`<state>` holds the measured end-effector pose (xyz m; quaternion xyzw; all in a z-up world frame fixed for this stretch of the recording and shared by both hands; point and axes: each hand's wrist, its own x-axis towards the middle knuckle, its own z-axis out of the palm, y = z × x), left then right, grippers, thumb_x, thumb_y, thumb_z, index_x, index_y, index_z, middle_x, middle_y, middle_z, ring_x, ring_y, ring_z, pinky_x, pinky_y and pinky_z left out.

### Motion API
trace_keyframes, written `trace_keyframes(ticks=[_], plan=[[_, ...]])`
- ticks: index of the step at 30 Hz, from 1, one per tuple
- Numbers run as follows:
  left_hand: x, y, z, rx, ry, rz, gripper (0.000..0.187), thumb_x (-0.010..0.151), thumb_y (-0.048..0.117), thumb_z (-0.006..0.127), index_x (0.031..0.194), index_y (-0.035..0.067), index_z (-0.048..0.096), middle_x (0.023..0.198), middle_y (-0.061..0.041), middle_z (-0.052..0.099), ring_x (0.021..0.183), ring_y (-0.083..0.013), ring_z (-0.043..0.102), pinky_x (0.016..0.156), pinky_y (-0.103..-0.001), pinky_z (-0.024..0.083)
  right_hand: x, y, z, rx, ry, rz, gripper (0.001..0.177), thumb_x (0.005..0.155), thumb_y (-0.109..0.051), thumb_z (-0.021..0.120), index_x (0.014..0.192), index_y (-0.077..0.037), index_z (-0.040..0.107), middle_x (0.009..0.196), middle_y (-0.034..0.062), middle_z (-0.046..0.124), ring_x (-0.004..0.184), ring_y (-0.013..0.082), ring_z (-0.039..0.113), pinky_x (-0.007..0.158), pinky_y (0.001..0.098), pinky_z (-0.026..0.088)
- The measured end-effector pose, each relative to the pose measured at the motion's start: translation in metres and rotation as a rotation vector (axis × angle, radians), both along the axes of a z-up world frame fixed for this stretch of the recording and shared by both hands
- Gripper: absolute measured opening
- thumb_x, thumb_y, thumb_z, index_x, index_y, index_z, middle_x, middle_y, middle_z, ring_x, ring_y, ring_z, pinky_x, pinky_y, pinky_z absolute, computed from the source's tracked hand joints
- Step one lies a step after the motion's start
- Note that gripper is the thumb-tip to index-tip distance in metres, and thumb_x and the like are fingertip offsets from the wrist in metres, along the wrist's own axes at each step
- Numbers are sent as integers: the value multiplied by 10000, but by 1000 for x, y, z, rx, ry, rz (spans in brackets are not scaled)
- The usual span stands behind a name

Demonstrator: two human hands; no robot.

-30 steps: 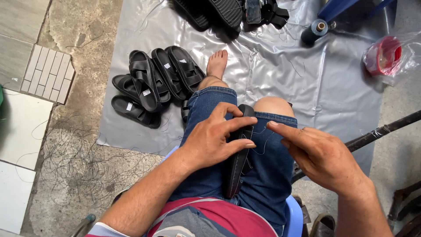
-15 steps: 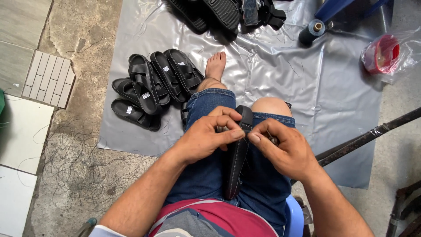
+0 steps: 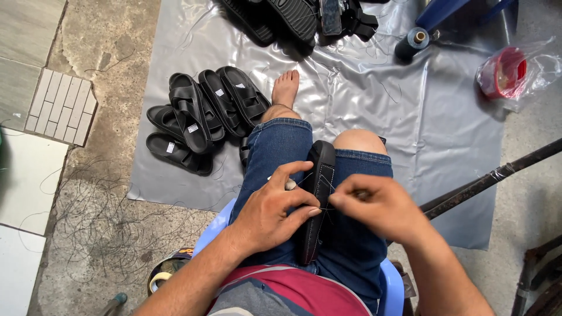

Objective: Hand-stitching the sole of a black sandal using a needle and thread to repair it.

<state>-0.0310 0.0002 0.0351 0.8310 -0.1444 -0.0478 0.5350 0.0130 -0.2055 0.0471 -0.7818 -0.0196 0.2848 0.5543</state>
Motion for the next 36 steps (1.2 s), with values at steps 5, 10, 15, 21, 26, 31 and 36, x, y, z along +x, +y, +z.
trace_keyframes(ticks=[5,10,15,21,26,31,36], plan=[[5,10,7,-58,85,-23,163,802,179,627,963,198,639,1239,-105,481,838,-285,651,598,-348,553,9,-37,0,3,-319,-399,74,855,-165,651,887,-99,637,589,10,500,449,111,451,424,223,365],[14,17,13,-25,154,-19,422,811,102,538,1228,158,513,1185,-137,531,815,-295,673,577,-347,561,8,-23,4,-330,-865,7,348,753,-119,725,1086,-70,639,1084,131,585,925,301,604,742,350,491],[21,20,9,284,125,-82,278,885,168,481,1130,114,600,1040,-102,610,802,-339,650,606,-418,532,8,0,-10,-370,-918,184,151,772,-165,672,921,-194,666,890,-30,658,778,182,646,659,304,516],[21,39,30,-703,251,-273,130,856,145,566,853,107,690,1331,-159,462,1235,-297,462,1006,-382,357,19,9,-11,-195,-764,106,90,777,-104,667,862,-132,679,643,71,644,612,264,645,538,339,507],[21,31,24,-935,240,-153,194,839,135,596,969,-3,638,1224,-249,520,1043,-299,585,702,-259,506,20,16,-8,-173,-778,73,88,775,-108,681,862,-121,686,622,80,643,581,265,642,508,326,499],[21,15,5,-225,227,38,602,646,292,791,1172,87,581,1123,-114,618,574,-177,630,452,-243,491,16,15,-15,-190,-793,35,93,770,-144,696,862,-147,693,614,60,649,572,248,637,500,316,499],[24,13,-1,-103,165,-15,276,838,159,603,1103,86,628,925,-143,692,827,-294,674,600,-322,528,15,16,-15,-178,-840,5,57,762,-102,705,811,-104,677,609,80,636,591,265,637,530,319,502]])
